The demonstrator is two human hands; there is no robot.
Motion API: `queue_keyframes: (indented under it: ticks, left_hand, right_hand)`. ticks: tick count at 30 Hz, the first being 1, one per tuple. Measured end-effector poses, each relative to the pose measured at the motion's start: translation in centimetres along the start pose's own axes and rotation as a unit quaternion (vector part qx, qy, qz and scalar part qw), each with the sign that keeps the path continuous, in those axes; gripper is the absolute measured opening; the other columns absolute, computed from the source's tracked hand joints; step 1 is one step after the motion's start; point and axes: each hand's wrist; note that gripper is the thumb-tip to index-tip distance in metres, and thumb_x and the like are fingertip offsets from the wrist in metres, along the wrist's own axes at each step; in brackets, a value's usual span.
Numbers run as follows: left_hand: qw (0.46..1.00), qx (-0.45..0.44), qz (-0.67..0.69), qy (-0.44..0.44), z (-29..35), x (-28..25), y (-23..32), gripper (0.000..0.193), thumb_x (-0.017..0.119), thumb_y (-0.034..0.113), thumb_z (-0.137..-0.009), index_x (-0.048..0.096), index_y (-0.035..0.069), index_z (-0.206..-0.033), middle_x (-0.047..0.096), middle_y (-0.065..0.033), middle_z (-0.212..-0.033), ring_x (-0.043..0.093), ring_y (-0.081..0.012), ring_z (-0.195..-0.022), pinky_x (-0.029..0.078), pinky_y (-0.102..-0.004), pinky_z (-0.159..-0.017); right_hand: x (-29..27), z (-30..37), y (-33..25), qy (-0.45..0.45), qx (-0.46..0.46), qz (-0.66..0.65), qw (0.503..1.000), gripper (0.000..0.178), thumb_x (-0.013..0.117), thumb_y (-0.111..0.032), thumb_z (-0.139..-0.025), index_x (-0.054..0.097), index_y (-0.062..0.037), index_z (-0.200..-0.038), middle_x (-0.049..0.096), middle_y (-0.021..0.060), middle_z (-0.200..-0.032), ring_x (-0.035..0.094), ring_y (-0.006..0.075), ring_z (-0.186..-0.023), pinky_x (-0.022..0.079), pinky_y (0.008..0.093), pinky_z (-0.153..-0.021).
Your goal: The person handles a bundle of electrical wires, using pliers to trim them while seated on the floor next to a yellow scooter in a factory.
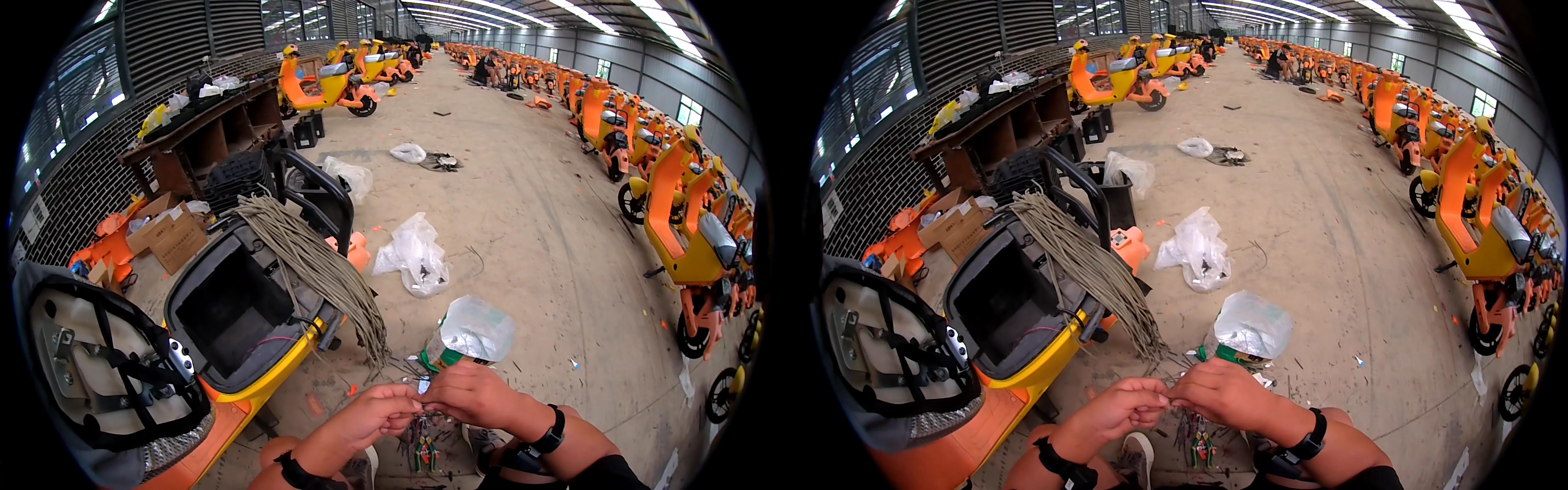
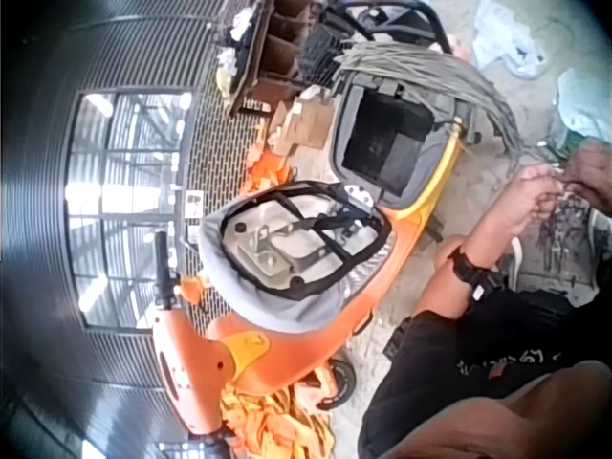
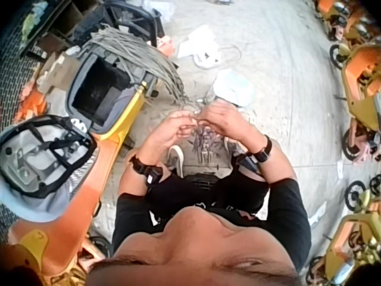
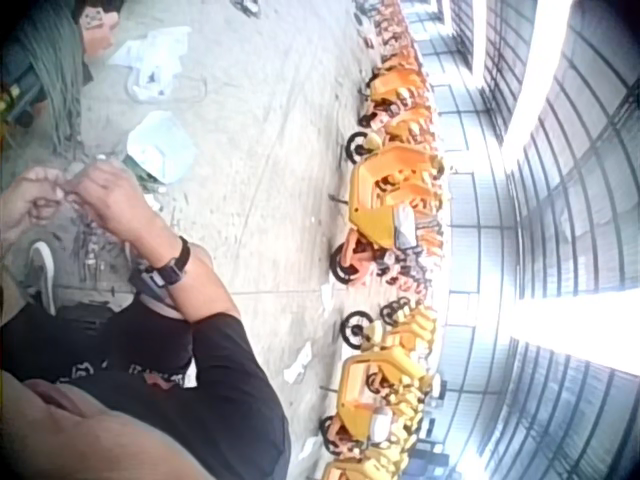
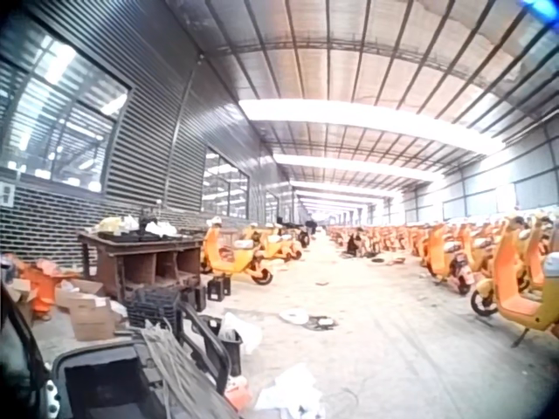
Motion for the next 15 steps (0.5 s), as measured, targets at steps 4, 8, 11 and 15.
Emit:
queue_keyframes:
  ticks: [4,8,11,15]
  left_hand:
    - [1.000,-0.003,0.018,-0.010,-0.07,-0.54,-0.25,0.007,0.056,0.008,-0.093,0.058,0.002,-0.090,0.041,0.0059,-0.063,0.032,-0.0025,-0.050,0.024,-0.0203,-0.045]
    - [1.000,0.005,0.014,-0.003,-0.01,-0.47,-0.25,0.007,0.056,0.010,-0.093,0.058,0.003,-0.090,0.041,0.0068,-0.063,0.033,-0.0025,-0.051,0.024,-0.0199,-0.046]
    - [0.999,0.028,-0.007,0.021,-0.08,-0.53,-0.48,0.007,0.058,0.011,-0.092,0.059,0.005,-0.091,0.041,0.0074,-0.064,0.033,-0.0024,-0.052,0.025,-0.0199,-0.047]
    - [0.988,0.079,-0.110,0.076,-0.41,-0.30,-0.70,0.009,0.059,0.014,-0.092,0.061,0.005,-0.089,0.047,0.0067,-0.067,0.039,-0.0029,-0.056,0.030,-0.0206,-0.049]
  right_hand:
    - [-0.10,-0.21,-0.22,0.003,0.004,-0.015,1.000,0.016,0.072,-0.012,-0.080,0.064,-0.0105,-0.093,0.063,0.0021,-0.087,0.062,0.0212,-0.080,0.048,0.0321,-0.071]
    - [0.04,-0.15,-0.18,0.001,0.016,-0.019,1.000,0.013,0.071,-0.015,-0.083,0.064,-0.0098,-0.093,0.064,0.0040,-0.083,0.063,0.0234,-0.077,0.049,0.0338,-0.067]
    - [0.29,0.06,-0.61,-0.010,0.113,-0.102,0.988,0.012,0.069,-0.016,-0.085,0.065,-0.0086,-0.094,0.064,0.0062,-0.081,0.062,0.0272,-0.072,0.050,0.0361,-0.064]
    - [0.83,0.33,-0.84,-0.010,0.208,-0.148,0.967,0.012,0.066,-0.017,-0.089,0.065,-0.0059,-0.092,0.065,0.0065,-0.076,0.062,0.0206,-0.066,0.050,0.0331,-0.061]
Point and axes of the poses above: each hand's wrist, its own z-axis away from the middle knuckle, its own x-axis out of the palm, y = z × x
